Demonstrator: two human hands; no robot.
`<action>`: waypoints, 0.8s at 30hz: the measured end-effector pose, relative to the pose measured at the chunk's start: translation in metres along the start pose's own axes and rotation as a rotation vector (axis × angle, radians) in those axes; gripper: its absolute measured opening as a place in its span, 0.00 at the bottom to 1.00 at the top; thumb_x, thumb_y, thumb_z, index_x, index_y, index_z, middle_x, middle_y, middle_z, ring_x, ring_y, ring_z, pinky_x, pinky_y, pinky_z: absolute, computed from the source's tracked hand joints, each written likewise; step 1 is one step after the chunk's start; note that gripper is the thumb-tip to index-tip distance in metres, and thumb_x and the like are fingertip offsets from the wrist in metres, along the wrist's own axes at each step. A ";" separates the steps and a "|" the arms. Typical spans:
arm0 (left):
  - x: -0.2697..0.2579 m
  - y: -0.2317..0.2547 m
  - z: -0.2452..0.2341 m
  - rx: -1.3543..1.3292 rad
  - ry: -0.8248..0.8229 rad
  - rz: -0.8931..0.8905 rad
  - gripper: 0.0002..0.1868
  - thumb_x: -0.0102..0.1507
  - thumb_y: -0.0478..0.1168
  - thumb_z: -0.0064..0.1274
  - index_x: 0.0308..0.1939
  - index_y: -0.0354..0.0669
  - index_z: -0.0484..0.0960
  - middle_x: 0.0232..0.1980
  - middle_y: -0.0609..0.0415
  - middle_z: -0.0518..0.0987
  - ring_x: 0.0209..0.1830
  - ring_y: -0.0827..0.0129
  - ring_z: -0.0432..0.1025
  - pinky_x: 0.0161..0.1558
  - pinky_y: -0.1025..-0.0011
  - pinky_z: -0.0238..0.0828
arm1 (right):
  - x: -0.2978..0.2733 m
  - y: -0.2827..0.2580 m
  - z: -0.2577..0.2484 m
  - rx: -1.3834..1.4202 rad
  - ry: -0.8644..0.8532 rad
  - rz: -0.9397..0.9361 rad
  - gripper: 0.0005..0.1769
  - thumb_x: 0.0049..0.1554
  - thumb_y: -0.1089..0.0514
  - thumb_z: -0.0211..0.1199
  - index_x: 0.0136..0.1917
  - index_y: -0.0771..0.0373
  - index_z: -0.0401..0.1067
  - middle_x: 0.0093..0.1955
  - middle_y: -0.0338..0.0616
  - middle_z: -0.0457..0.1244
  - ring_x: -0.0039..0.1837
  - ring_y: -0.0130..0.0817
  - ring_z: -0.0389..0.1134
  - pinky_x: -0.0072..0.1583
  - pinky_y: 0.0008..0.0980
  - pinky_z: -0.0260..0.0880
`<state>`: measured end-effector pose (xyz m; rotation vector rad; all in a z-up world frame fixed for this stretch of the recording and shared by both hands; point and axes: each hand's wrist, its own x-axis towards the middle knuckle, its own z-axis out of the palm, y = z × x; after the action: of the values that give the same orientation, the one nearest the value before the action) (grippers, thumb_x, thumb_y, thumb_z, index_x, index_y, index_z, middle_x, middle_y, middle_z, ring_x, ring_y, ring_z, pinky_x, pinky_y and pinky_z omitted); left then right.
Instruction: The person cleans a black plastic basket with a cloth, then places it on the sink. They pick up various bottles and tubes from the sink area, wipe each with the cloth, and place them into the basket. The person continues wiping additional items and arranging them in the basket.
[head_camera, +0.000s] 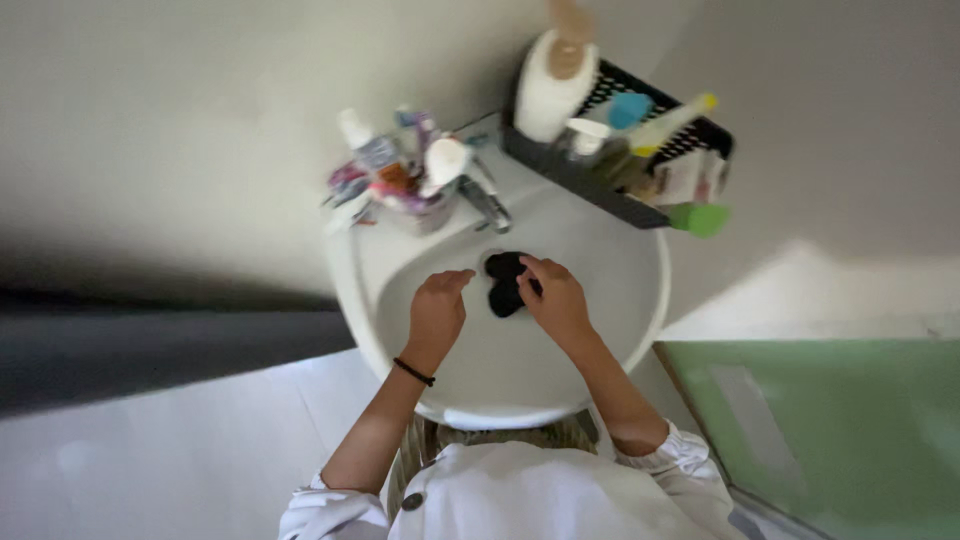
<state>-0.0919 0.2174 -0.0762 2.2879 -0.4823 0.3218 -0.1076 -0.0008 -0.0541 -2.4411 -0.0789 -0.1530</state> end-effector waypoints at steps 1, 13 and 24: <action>-0.005 -0.003 -0.015 -0.012 0.034 -0.020 0.19 0.58 0.23 0.48 0.49 0.38 0.86 0.47 0.44 0.85 0.45 0.53 0.77 0.48 0.60 0.76 | 0.002 -0.016 0.003 0.015 -0.012 -0.011 0.18 0.58 0.59 0.65 0.61 0.65 0.75 0.49 0.48 0.70 0.47 0.43 0.71 0.50 0.39 0.73; 0.027 -0.089 -0.120 0.278 0.433 -0.157 0.15 0.62 0.35 0.59 0.53 0.41 0.82 0.54 0.48 0.80 0.55 0.51 0.72 0.56 0.56 0.72 | 0.013 -0.099 0.056 0.173 -0.021 -0.291 0.18 0.56 0.64 0.64 0.60 0.66 0.74 0.47 0.48 0.70 0.48 0.42 0.72 0.48 0.37 0.71; 0.050 -0.108 -0.114 0.128 0.342 -0.269 0.20 0.59 0.39 0.63 0.54 0.41 0.81 0.57 0.45 0.78 0.51 0.49 0.74 0.47 0.56 0.74 | 0.018 -0.089 0.074 0.101 -0.028 -0.198 0.18 0.55 0.63 0.64 0.59 0.64 0.75 0.47 0.48 0.70 0.48 0.42 0.73 0.48 0.36 0.73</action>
<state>-0.0091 0.3578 -0.0490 2.3206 0.0205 0.6070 -0.0913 0.1146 -0.0515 -2.3319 -0.3336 -0.1984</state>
